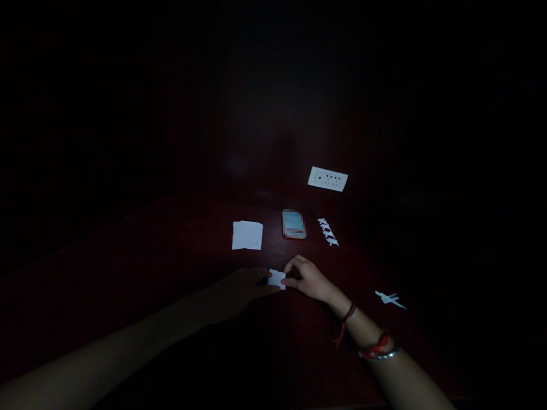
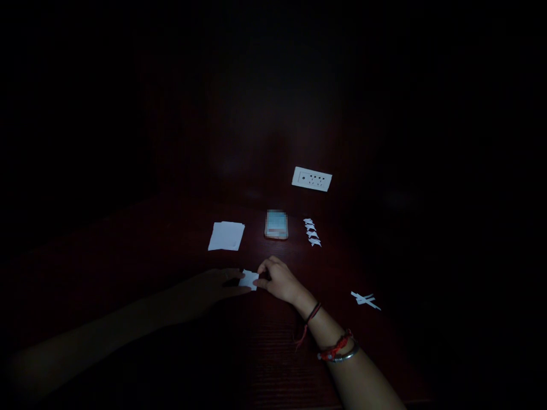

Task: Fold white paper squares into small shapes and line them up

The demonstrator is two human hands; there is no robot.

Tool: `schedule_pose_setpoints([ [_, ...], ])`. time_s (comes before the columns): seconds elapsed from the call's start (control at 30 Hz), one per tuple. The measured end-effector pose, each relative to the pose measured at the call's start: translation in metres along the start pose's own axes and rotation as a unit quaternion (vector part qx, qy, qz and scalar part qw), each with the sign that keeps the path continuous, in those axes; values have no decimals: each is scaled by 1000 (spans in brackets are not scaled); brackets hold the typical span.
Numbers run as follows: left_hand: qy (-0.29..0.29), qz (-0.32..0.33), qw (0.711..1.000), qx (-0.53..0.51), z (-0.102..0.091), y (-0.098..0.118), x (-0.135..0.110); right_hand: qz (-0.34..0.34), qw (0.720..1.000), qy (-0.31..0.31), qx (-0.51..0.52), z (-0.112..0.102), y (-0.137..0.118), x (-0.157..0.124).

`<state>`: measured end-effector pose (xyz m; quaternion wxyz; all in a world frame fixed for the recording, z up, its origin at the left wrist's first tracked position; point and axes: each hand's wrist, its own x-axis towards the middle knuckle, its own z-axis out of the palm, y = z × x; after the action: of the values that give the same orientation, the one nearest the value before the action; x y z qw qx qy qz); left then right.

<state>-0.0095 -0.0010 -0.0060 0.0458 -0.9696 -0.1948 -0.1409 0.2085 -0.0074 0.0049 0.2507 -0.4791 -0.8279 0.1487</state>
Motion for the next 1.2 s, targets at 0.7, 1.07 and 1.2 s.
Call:
schedule_pose_setpoints([
  [0.7, 17, 25, 999, -33, 2, -2, -2, -34, 996, 27, 75, -6, -13, -3],
  [1.07, 10, 33, 999, -41, 9, -10, -1, -107, 994, -29, -7, -14, -18, -7],
  [1.2, 19, 32, 998, -47, 7, -7, -3, -135, 988, -46, -57, -18, -21, -8],
])
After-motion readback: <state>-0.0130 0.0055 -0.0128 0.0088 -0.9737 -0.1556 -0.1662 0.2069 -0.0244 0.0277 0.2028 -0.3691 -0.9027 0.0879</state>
